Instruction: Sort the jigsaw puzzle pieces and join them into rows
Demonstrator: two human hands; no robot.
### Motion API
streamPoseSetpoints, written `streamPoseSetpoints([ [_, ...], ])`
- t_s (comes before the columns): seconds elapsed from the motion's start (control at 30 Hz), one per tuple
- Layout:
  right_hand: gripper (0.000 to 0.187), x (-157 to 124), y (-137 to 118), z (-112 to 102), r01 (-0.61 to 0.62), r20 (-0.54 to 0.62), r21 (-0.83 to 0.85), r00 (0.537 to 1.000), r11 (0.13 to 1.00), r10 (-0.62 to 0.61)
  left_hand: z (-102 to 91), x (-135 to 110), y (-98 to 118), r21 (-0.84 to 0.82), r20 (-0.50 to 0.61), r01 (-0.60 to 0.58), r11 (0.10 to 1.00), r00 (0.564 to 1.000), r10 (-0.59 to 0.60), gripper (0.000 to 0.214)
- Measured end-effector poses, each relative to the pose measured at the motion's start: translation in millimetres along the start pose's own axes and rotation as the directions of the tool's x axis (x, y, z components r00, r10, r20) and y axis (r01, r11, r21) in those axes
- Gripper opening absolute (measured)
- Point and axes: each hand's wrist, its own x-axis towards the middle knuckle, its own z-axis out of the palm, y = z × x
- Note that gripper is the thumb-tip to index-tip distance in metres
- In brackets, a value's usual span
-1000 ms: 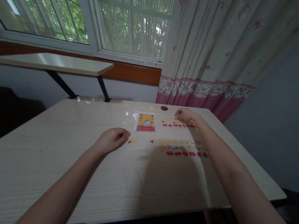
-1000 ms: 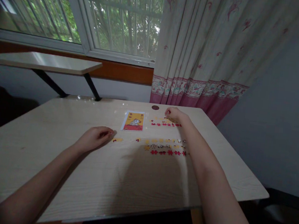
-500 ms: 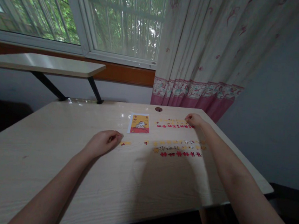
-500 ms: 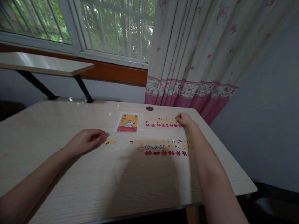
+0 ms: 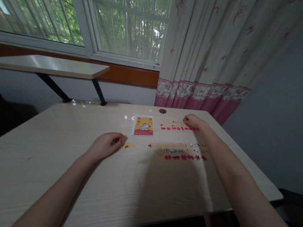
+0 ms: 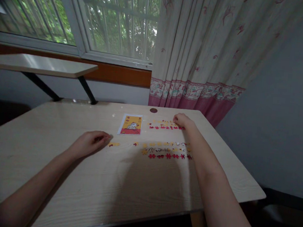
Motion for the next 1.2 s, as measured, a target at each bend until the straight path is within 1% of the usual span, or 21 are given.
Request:
streamPoseSetpoints([
  [0.13, 0.02, 0.8, 6.5, 0.3, -0.016, 0.007, -0.015, 1.0, 1.0, 0.016, 0.0, -0.1, -0.5, 0.023, 0.01, -0.01, 1.0, 1.0, 0.01, 0.03],
  [0.37, 0.021, 4.1, 14.3, -1.6, -0.06, 0.005, -0.052, 0.998, 0.997, 0.06, 0.2, -0.1, -0.2, 0.007, 0.002, -0.006, 1.0, 1.0, 0.006, 0.028],
  [0.5, 0.02, 5.5, 8.3, -4.6, -0.042, 0.014, -0.055, 0.999, 0.998, 0.042, 0.2, -0.2, -0.8, -0.004, -0.005, -0.014, 1.0, 1.0, 0.014, 0.027],
  [0.67, 0.021, 7.4, -1.1, -2.7, -0.04, 0.046, -0.052, 0.998, 0.998, 0.043, -0.2, -0.3, -1.4, 0.008, -0.01, -0.01, 1.0, 1.0, 0.01, 0.029],
  [0.83, 0.016, 9.8, -4.3, -0.4, -0.056, 0.078, -0.03, 0.995, 0.998, 0.058, -1.4, -0.6, 2.2, 0.025, -0.002, -0.004, 1.0, 1.0, 0.004, 0.029],
  [0.97, 0.009, 5.6, -4.2, -5.5, -0.064, 0.074, 0.023, 0.995, 0.998, 0.063, -0.7, -0.6, -1.9, 0.01, -0.016, -0.005, 1.0, 1.0, 0.005, 0.028],
  [1.03, 0.011, -0.1, -5.9, -11.7, -0.067, 0.058, 0.058, 0.996, 0.996, 0.064, 0.6, -0.6, -2.8, -0.004, -0.027, -0.009, 1.0, 1.0, 0.009, 0.027],
  [1.1, 0.015, -9.0, -13.1, -18.8, -0.066, 0.016, 0.087, 0.998, 0.994, 0.065, 3.7, -0.5, 1.3, -0.046, -0.035, -0.017, 0.999, 0.999, 0.015, 0.026],
  [1.17, 0.018, -22.0, -29.7, -23.4, -0.023, -0.07, 0.176, 0.997, 0.984, 0.036, 9.3, -0.2, 11.5, -0.137, -0.037, -0.027, 0.99, 0.999, 0.022, 0.026],
  [1.2, 0.018, -30.1, -42.1, -23.6, 0.035, -0.141, 0.278, 0.99, 0.96, 0.004, 12.9, 0.0, 18.4, -0.2, -0.044, -0.028, 0.979, 0.999, 0.019, 0.026],
])
